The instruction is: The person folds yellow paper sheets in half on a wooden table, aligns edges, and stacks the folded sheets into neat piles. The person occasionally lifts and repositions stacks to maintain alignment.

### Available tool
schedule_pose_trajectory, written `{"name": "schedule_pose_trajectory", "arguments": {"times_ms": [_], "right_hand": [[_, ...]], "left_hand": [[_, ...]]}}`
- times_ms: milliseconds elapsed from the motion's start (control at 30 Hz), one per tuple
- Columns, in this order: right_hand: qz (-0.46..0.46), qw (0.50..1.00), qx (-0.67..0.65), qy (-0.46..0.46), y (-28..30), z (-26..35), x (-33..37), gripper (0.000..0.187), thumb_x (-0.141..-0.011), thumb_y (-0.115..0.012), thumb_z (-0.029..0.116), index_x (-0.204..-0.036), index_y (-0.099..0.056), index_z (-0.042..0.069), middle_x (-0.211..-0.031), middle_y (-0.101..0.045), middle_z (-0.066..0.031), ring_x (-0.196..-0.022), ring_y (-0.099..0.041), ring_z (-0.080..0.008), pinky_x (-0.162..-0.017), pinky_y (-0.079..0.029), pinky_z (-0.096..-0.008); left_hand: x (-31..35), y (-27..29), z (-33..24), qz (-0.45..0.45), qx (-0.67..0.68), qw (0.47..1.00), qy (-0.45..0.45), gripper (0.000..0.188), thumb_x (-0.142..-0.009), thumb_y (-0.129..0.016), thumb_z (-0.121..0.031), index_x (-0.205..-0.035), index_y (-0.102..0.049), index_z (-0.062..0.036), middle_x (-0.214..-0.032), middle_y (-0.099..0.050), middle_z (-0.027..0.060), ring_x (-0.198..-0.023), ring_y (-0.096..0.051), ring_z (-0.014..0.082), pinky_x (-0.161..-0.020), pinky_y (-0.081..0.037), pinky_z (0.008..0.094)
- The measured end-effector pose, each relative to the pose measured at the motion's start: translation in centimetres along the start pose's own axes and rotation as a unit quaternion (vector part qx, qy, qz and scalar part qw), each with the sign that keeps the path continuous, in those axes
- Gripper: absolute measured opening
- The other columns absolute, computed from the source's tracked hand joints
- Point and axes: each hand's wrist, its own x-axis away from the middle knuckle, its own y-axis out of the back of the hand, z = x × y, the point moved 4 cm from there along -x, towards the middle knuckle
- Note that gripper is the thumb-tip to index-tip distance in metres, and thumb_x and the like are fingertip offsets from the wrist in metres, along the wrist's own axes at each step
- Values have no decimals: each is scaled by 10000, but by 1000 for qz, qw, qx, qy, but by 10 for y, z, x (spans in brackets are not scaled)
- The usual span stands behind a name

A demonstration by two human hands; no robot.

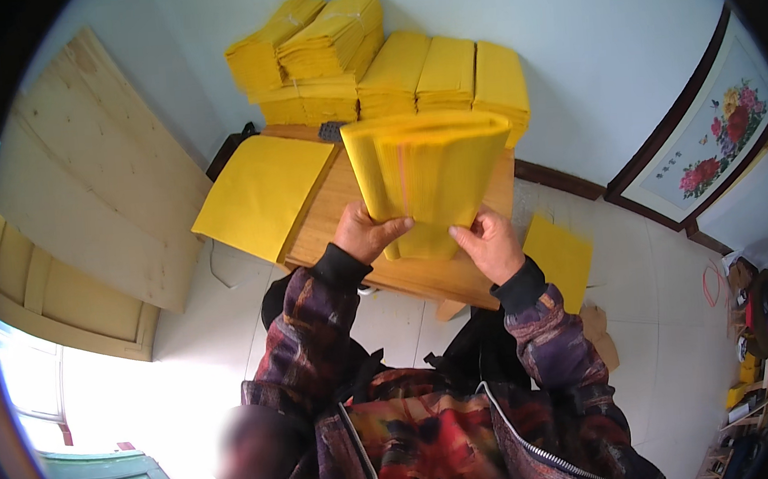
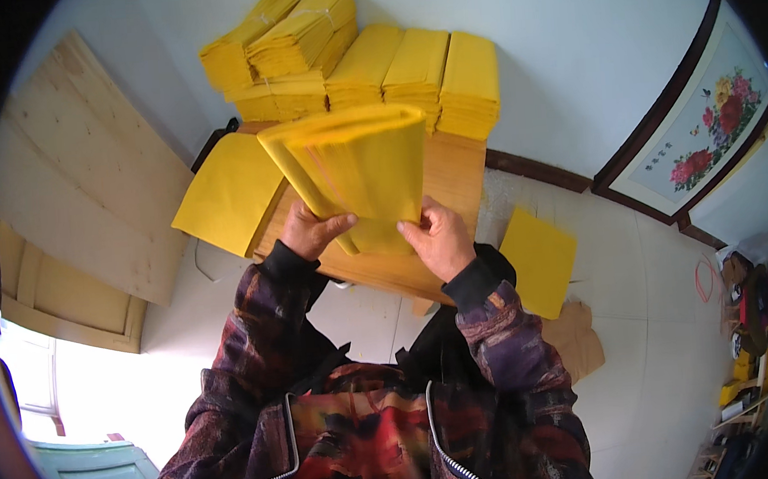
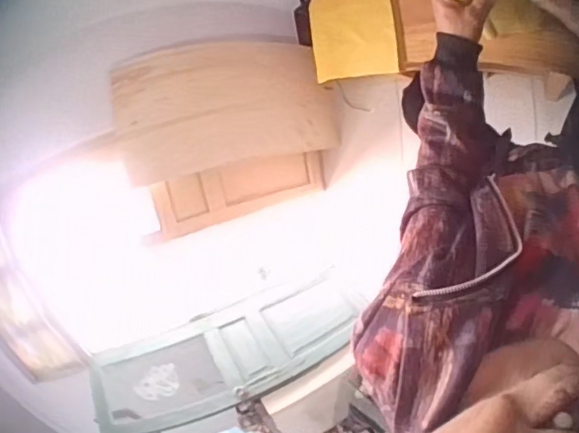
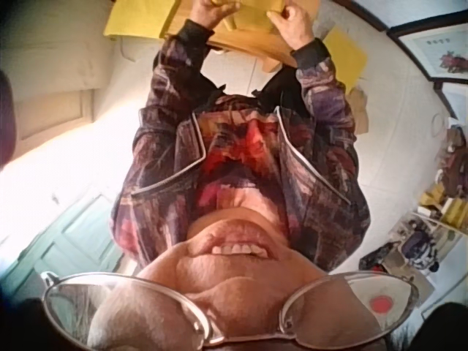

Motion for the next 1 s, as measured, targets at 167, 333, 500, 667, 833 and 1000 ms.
{"name": "schedule_pose_trajectory", "arguments": {"times_ms": [167,333,500,667,833,1000], "right_hand": [[-11,997,55,-50,-6,-22,1,210,-841,-646,92,-1027,-623,-2,-855,-680,-96,-752,-622,-137,-688,-497,-289],[-10,998,51,-22,-6,-20,1,222,-839,-650,105,-1029,-625,-6,-841,-682,-105,-732,-620,-136,-677,-494,-292],[-16,998,50,-17,-6,-16,2,213,-844,-648,119,-1023,-632,4,-828,-685,-108,-728,-620,-138,-676,-494,-296],[-18,997,66,-35,-9,-21,-1,212,-838,-650,146,-994,-646,3,-821,-689,-138,-740,-656,-205,-677,-499,-326],[-36,993,111,4,-8,-5,-7,212,-821,-656,160,-954,-654,-5,-831,-685,-175,-748,-675,-265,-658,-506,-356],[56,997,11,-49,-7,-16,-9,201,-840,-646,135,-970,-650,-18,-834,-684,-62,-746,-617,-134,-687,-488,-295]], "left_hand": [[1,-1,12,-22,-129,991,-4,254,-808,-723,-75,-1045,-656,-12,-919,-700,59,-814,-624,119,-731,-509,284],[1,-4,16,-8,-36,999,21,280,-815,-702,0,-1084,-624,-24,-993,-669,26,-890,-606,138,-809,-504,292],[0,-5,11,-16,-11,1000,-1,236,-818,-712,-51,-1045,-656,-19,-944,-686,25,-844,-610,116,-769,-500,275],[-3,-7,11,-28,-39,999,14,243,-805,-727,-69,-1033,-659,-19,-921,-690,35,-824,-611,116,-742,-505,281],[-8,-4,2,-32,-107,994,-5,196,-803,-735,-94,-962,-672,1,-829,-696,39,-745,-621,122,-671,-514,286],[-21,7,20,48,14,992,117,323,-805,-739,-100,-1089,-628,8,-973,-689,77,-834,-645,152,-738,-526,295]]}}
